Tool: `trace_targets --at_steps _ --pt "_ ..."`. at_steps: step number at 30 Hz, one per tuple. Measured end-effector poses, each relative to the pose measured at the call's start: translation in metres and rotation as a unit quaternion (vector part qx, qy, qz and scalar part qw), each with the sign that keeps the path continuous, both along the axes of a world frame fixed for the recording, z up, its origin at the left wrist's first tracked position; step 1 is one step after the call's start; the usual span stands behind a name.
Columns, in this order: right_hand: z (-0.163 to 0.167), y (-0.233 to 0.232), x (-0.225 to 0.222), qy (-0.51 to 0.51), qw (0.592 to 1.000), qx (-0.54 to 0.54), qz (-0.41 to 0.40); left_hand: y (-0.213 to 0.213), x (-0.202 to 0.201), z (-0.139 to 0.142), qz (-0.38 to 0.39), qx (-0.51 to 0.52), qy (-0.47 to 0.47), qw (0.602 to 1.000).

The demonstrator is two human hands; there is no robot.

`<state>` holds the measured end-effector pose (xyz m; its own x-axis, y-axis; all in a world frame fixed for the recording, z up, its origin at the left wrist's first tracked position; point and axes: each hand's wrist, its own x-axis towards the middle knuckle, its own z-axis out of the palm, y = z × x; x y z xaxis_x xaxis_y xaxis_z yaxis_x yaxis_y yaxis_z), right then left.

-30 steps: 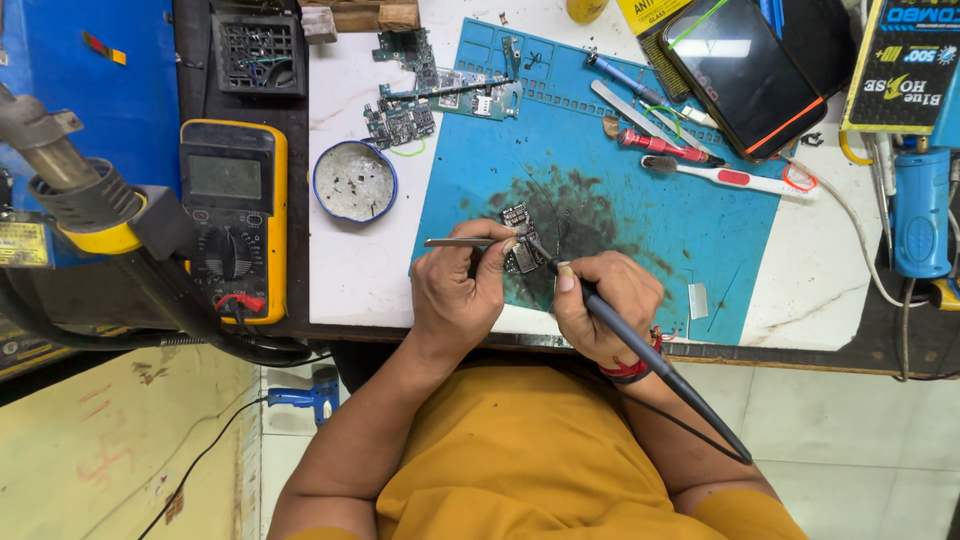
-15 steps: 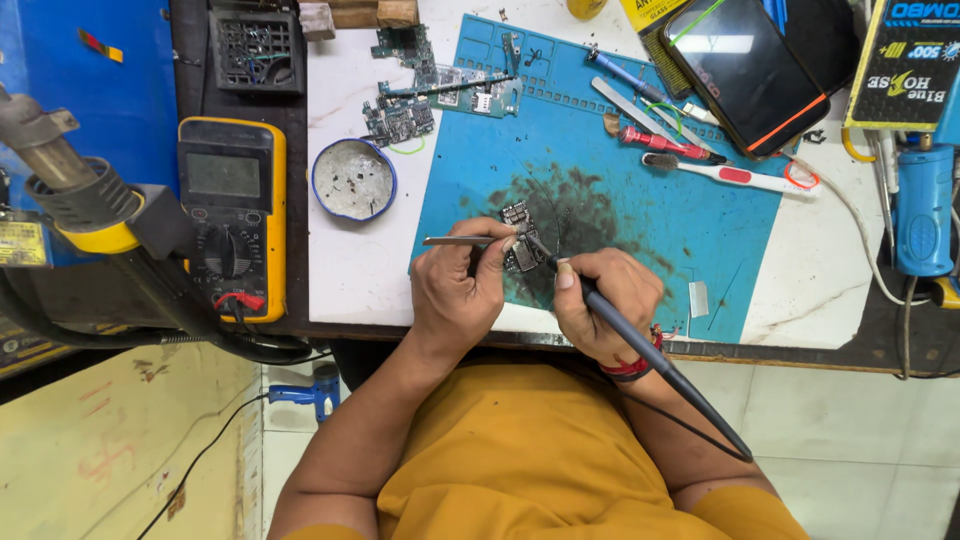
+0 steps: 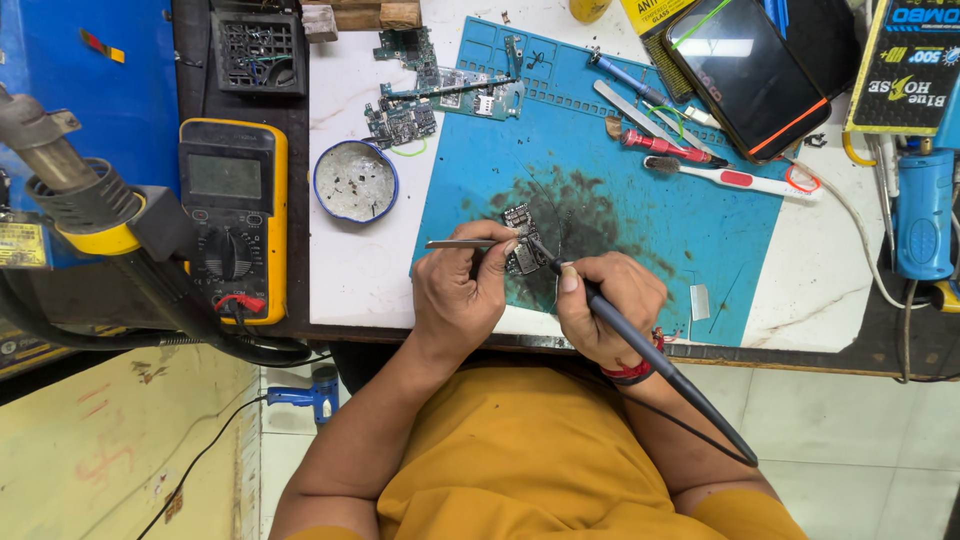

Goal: The person solders a disassembled phone motherboard on a repair bench, holding the board with tweezers in one hand and a soldering iron in the other. They reposition the board and continue applying the iron to different points on the board throughout the episode.

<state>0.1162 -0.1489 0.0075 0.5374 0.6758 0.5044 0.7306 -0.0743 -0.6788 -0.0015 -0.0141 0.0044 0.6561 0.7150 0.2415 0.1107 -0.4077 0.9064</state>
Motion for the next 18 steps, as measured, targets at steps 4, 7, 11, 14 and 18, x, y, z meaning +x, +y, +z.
trace_targets --at_steps 4,7,11,14,18 --pt "0.0007 -0.0012 -0.0006 0.014 1.000 -0.008 -0.004 -0.0002 -0.0001 0.0001 -0.001 0.011 -0.005 1.000" --pt "0.0005 -0.0017 -0.0006 0.013 1.000 -0.011 -0.003 -0.0001 -0.0003 0.0000 -0.003 0.004 -0.008 1.000" --pt "-0.0003 -0.0021 -0.0003 0.012 1.000 -0.010 -0.001 0.0001 0.0000 -0.0001 -0.003 0.004 -0.011 1.000" --pt "-0.0010 -0.0017 0.0002 0.007 1.000 -0.008 -0.004 -0.0005 0.0004 0.0000 -0.003 0.003 -0.012 1.000" --pt "-0.0007 -0.0022 -0.0007 0.008 1.000 -0.009 -0.007 -0.0006 0.0007 -0.0004 -0.005 0.005 -0.014 1.000"
